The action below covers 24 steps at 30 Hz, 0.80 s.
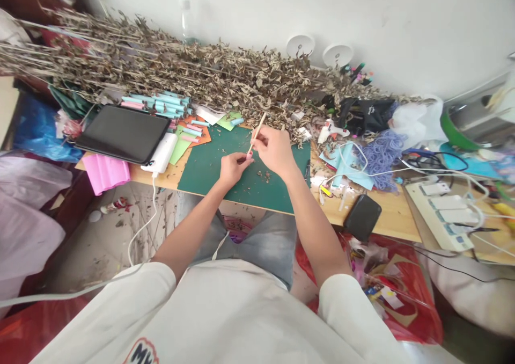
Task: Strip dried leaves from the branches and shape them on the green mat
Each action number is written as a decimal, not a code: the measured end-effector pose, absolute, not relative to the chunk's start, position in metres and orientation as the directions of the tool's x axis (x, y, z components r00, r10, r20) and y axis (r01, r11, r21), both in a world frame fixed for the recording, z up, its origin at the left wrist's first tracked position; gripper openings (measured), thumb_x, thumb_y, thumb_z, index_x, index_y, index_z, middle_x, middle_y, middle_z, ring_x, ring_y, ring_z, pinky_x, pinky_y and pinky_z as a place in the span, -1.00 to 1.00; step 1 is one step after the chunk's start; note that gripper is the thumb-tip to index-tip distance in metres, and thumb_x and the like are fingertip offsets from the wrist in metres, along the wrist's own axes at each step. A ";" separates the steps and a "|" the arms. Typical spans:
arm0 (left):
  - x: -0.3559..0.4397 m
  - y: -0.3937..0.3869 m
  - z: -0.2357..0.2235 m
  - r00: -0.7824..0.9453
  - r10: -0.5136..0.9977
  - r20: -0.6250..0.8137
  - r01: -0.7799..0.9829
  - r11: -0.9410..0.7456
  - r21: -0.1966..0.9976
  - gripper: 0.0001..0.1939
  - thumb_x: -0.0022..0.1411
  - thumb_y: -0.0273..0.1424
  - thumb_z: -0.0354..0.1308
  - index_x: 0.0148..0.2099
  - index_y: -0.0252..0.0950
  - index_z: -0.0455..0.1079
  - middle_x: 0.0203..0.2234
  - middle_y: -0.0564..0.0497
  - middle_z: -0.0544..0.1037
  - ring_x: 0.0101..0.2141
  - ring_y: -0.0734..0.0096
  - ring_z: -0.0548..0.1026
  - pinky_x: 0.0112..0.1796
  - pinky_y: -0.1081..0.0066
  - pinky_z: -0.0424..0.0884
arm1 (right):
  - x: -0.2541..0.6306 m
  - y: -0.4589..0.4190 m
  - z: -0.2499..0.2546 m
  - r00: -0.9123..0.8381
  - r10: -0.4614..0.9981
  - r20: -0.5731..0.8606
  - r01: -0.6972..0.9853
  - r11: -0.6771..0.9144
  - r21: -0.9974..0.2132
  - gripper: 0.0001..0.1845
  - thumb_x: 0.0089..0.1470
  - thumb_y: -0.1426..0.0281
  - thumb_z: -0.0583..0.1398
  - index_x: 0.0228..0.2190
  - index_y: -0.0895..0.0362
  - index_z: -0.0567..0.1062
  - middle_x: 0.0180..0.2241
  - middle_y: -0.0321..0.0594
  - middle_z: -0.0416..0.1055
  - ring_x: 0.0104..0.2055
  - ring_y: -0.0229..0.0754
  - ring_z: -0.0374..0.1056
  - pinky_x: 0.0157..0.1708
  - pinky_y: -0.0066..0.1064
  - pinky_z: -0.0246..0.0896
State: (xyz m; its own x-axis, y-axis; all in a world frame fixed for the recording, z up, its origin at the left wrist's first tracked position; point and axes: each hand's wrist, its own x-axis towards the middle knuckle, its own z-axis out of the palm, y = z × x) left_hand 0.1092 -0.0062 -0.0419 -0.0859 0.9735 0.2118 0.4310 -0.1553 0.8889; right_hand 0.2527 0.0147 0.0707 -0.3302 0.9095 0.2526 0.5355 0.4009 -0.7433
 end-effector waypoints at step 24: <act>0.109 -0.006 -0.044 -0.083 0.972 0.221 0.398 -0.171 0.901 -0.83 0.13 -0.30 0.31 -0.28 -0.29 0.60 -0.38 -0.01 0.67 -0.37 0.32 0.60 -0.28 0.41 0.49 | 0.255 0.014 0.068 -0.309 0.913 0.267 0.530 0.398 -0.749 -0.89 0.12 0.46 0.14 -0.33 0.10 0.48 -0.44 -0.28 0.47 -0.37 -0.17 0.43 -0.22 -0.31 0.33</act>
